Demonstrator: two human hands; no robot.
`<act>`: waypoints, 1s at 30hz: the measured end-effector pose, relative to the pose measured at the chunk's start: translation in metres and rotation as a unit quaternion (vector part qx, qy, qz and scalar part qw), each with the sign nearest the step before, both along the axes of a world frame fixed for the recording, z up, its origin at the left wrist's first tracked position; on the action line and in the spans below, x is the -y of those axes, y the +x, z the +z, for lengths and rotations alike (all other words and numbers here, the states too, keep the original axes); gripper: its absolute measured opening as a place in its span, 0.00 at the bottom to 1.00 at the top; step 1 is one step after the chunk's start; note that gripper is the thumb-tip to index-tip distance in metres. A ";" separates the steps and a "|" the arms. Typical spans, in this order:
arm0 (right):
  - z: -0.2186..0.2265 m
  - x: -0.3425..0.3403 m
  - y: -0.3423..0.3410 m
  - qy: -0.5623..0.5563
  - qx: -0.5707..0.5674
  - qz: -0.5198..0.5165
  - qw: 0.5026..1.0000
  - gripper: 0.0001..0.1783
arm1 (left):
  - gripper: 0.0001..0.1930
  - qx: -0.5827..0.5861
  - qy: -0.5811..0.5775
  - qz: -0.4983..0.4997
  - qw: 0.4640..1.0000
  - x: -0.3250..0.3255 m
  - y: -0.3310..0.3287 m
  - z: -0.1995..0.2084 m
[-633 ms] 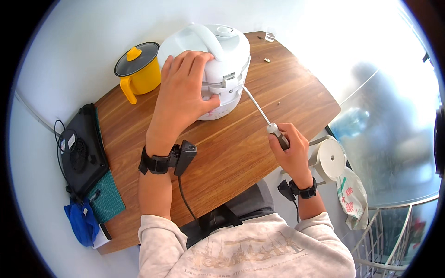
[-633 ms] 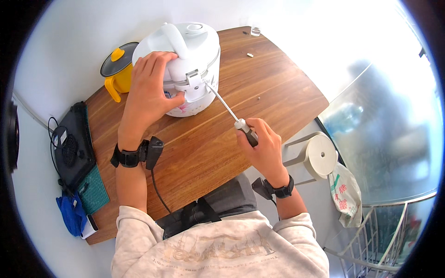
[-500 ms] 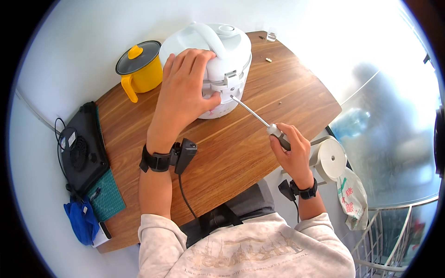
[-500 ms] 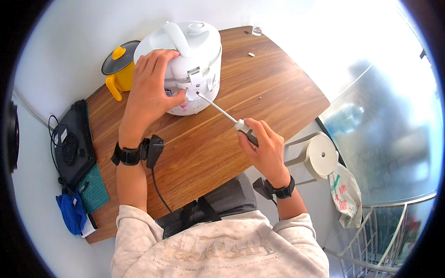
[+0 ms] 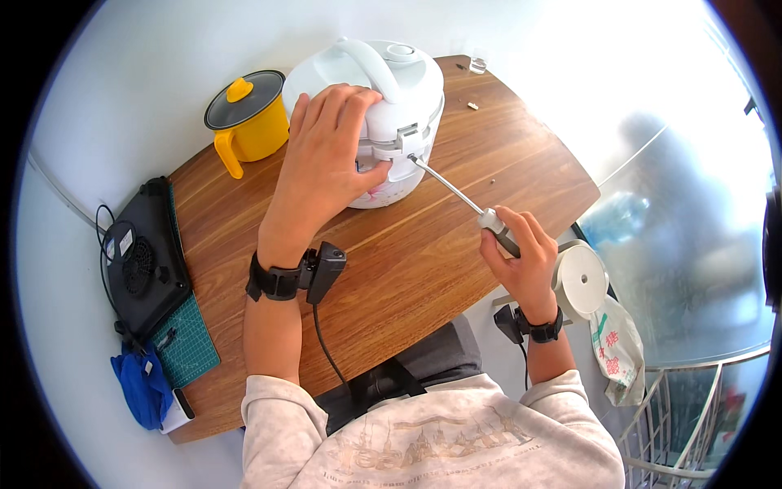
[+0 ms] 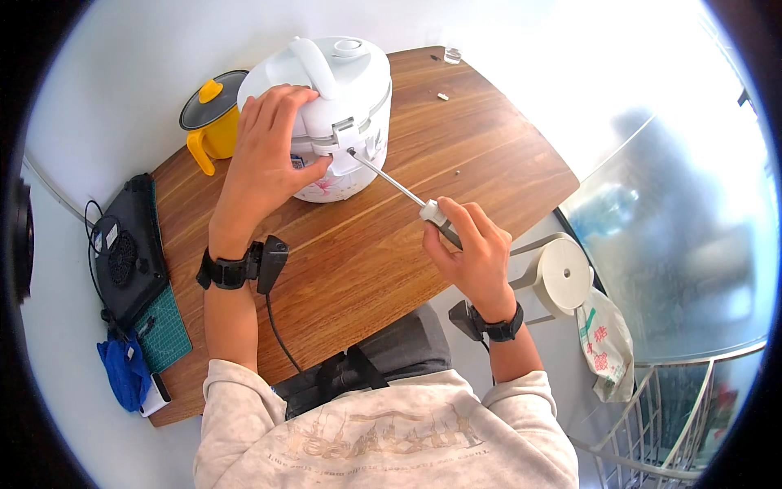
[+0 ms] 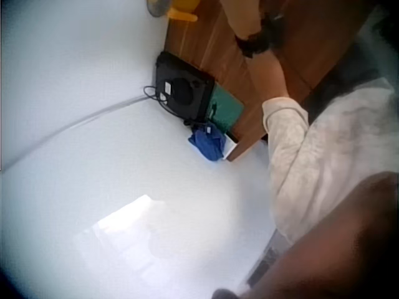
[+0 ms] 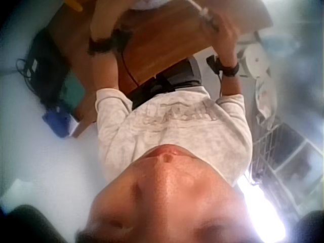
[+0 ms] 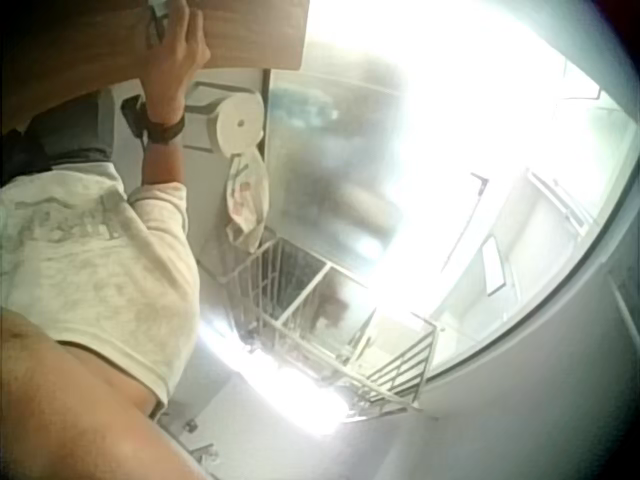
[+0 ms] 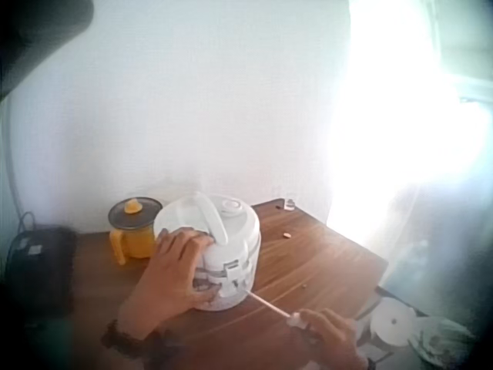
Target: The person uses a screwdriver to remove screws from a white rice cooker and a yellow pot lid. They unscrew fasteners on the cooker body, then on the lid, and finally on the pot base, placing removed parts and screws on the table.
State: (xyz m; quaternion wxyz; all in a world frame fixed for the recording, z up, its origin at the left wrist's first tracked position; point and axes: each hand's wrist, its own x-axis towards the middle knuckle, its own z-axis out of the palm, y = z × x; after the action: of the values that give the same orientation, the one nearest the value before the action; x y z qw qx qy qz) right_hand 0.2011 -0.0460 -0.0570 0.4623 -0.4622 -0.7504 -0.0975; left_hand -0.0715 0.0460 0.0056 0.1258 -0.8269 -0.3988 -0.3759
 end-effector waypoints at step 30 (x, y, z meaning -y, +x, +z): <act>0.011 0.021 -0.021 -0.515 -0.358 0.177 0.759 0.13 | 0.36 0.001 -0.005 -0.005 1.000 0.000 0.002 0.002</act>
State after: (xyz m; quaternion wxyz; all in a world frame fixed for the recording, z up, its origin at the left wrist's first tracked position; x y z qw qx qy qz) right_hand 0.1802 -0.0666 -0.0464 0.3991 -0.4906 -0.5355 0.5597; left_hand -0.0694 0.0460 0.0073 0.1194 -0.8292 -0.3971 -0.3747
